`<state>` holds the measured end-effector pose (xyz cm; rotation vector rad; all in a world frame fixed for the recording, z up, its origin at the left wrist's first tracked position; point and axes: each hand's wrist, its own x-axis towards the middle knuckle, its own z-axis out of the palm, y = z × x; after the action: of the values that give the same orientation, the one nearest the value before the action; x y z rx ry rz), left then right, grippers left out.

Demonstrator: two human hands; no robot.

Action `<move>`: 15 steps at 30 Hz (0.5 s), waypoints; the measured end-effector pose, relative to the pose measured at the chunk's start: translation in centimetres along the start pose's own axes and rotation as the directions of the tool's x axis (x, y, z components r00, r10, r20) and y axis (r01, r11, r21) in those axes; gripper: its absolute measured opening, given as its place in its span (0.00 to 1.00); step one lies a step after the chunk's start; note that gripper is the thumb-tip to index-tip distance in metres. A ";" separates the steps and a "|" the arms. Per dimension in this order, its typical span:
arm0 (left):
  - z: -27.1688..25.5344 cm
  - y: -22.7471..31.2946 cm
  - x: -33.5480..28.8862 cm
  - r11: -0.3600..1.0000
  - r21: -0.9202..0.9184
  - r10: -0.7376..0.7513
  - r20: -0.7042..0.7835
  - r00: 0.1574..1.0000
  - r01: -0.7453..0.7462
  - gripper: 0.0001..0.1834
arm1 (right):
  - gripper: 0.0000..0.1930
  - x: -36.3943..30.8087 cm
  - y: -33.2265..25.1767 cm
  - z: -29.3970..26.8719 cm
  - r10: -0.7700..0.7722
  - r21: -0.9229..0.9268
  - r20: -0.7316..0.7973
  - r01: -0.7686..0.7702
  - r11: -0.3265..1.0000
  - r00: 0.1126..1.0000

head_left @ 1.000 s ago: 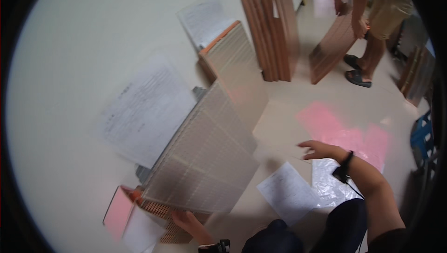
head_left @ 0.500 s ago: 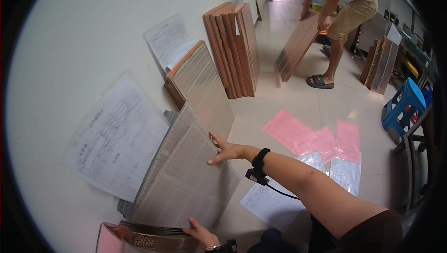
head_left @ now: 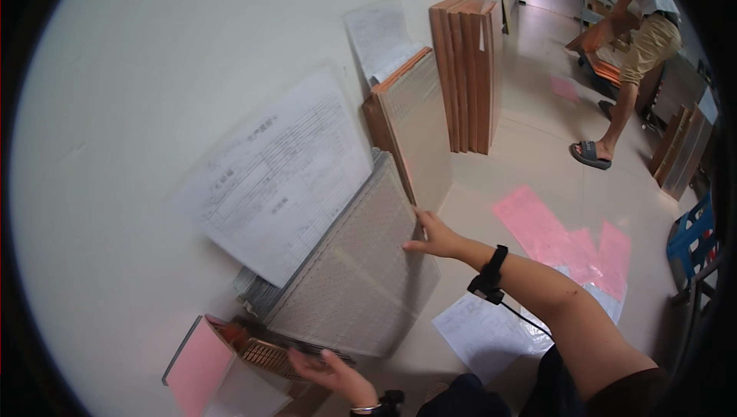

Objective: Organize and stack metal mesh panels on the floor according to accompanying paperwork.

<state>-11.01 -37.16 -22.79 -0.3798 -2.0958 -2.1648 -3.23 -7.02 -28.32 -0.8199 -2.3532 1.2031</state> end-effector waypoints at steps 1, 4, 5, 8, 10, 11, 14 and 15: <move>-0.6 0.9 1.5 1.000 0.005 0.003 -0.018 1.000 -0.003 0.33 | 0.51 -0.2 -0.7 -0.6 -0.019 0.004 -0.004 0.019 1.000 1.000; -2.0 4.5 6.7 0.718 0.347 0.562 0.224 0.796 -0.604 0.23 | 0.50 -0.1 -2.0 -3.2 -0.108 0.034 -0.049 0.109 0.993 0.993; -1.1 6.6 8.1 0.597 0.364 0.619 0.359 0.699 -0.715 0.20 | 0.50 0.2 -2.8 -4.5 -0.160 0.049 -0.110 0.166 0.985 0.981; 2.2 10.7 11.1 0.445 0.406 0.572 0.557 0.602 -0.798 0.23 | 0.51 1.6 -9.2 -8.0 -0.282 0.143 -0.155 0.304 0.942 0.947; 2.8 11.5 12.3 0.436 0.456 0.541 0.556 0.631 -0.776 0.26 | 0.52 3.3 -12.8 -8.5 -0.450 -0.001 -0.121 0.453 0.891 0.885; 3.1 11.7 12.7 0.430 0.496 0.506 0.559 0.657 -0.754 0.28 | 0.53 3.9 -14.3 -8.7 -0.589 -0.142 -0.066 0.577 0.804 0.805; 3.3 12.1 13.0 0.601 0.556 0.288 0.519 0.804 -0.574 0.35 | 0.54 5.2 -17.1 -9.8 -0.540 -0.314 0.104 0.542 0.779 0.836; 3.3 12.0 13.1 0.600 0.548 0.294 0.527 0.798 -0.583 0.35 | 0.56 6.0 -17.0 -9.7 -0.491 -0.336 0.133 0.505 0.795 0.861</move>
<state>-20.31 -33.13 -7.82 -1.1637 -2.4435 -0.9523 -7.97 -5.20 -8.45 -0.2266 -2.6276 0.5779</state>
